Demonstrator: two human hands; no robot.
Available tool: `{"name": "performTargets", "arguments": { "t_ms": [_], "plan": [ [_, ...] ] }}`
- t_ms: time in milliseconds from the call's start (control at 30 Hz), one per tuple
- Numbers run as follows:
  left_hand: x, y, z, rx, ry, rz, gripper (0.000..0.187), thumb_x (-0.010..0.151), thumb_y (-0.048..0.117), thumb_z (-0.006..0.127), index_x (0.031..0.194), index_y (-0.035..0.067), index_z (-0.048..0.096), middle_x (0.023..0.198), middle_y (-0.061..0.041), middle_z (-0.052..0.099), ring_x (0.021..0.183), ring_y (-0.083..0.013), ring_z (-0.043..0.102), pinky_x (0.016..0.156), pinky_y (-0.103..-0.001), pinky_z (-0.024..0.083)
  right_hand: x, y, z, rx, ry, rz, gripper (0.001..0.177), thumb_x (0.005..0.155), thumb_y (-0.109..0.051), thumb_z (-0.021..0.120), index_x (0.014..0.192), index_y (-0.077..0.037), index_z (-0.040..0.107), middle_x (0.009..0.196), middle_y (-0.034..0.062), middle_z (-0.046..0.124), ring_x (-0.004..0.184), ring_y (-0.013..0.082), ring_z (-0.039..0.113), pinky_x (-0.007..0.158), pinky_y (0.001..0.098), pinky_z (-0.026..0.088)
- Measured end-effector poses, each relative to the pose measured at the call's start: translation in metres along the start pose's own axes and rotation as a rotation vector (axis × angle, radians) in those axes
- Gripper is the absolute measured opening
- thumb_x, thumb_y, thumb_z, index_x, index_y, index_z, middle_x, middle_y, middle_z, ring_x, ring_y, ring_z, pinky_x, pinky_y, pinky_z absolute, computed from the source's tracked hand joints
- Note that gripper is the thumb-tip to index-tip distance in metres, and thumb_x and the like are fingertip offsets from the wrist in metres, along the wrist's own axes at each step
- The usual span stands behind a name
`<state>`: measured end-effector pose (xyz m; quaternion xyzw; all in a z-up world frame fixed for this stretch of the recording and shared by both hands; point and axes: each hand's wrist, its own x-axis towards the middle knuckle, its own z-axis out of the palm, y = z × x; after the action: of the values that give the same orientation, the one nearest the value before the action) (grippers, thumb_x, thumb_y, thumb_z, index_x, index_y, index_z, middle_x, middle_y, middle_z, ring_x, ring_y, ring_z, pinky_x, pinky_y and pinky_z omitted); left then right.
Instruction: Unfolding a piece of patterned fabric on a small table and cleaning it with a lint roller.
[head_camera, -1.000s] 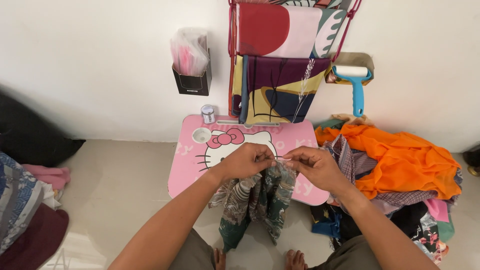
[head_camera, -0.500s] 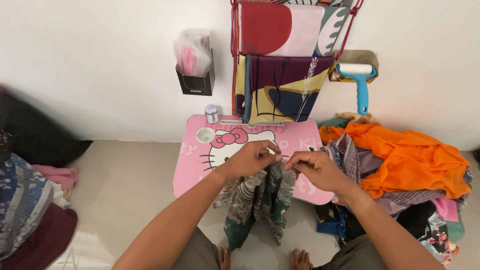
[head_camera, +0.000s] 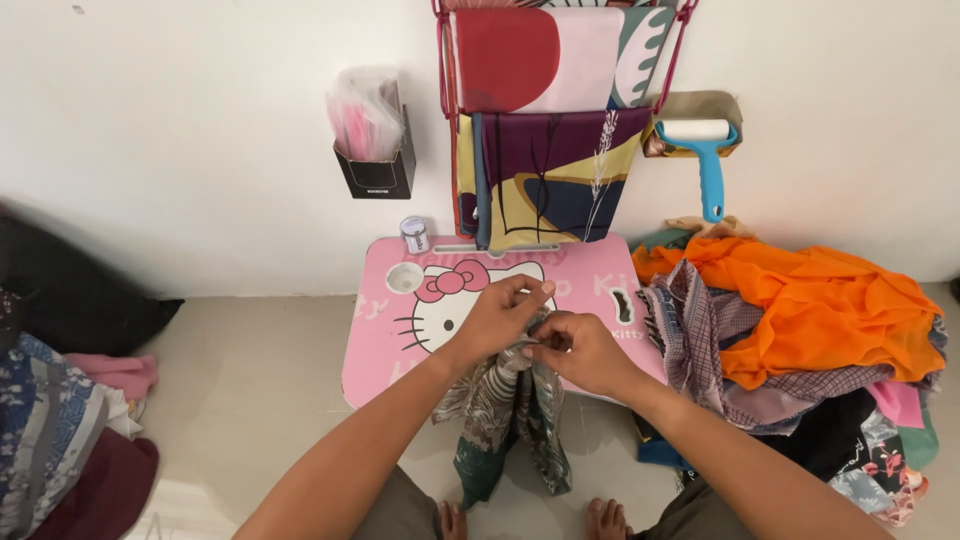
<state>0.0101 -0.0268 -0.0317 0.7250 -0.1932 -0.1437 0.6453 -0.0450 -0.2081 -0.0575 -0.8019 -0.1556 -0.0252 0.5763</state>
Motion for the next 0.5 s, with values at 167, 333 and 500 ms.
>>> {"name": "performTargets", "arguments": {
  "t_ms": [167,333,500],
  "plan": [
    [-0.009,0.018,-0.006,-0.095,-0.001,-0.009,0.033,0.104,0.040,0.064,0.110,0.008,0.074,0.060,0.002,0.060,0.053,-0.0042,0.048,0.050,-0.021,0.038,0.003,-0.007,-0.001,0.017,0.049,0.030,0.014,0.078,-0.010,0.088,0.086,-0.003,0.080,0.061,0.0050,0.065,0.056,0.0091,0.061,0.052,0.0209,0.051],
    [-0.022,0.036,-0.014,-0.112,-0.084,0.021,0.030,0.102,0.029,0.067,0.121,0.006,0.072,0.070,-0.002,0.064,0.059,-0.0057,0.050,0.055,-0.022,0.042,0.004,-0.008,-0.010,0.035,0.089,0.043,0.017,0.077,-0.009,0.090,0.087,-0.003,0.078,0.062,0.0076,0.070,0.058,0.0100,0.062,0.055,0.0221,0.051],
    [-0.019,0.023,-0.018,-0.034,-0.158,0.141,0.034,0.084,0.014,0.085,0.115,0.005,0.073,0.086,-0.005,0.063,0.075,-0.0105,0.061,0.069,-0.026,0.052,0.004,-0.009,-0.014,0.041,0.120,0.040,0.014,0.078,-0.005,0.087,0.088,-0.002,0.078,0.062,0.0068,0.070,0.059,0.0090,0.062,0.056,0.0217,0.051]
  ]
}}
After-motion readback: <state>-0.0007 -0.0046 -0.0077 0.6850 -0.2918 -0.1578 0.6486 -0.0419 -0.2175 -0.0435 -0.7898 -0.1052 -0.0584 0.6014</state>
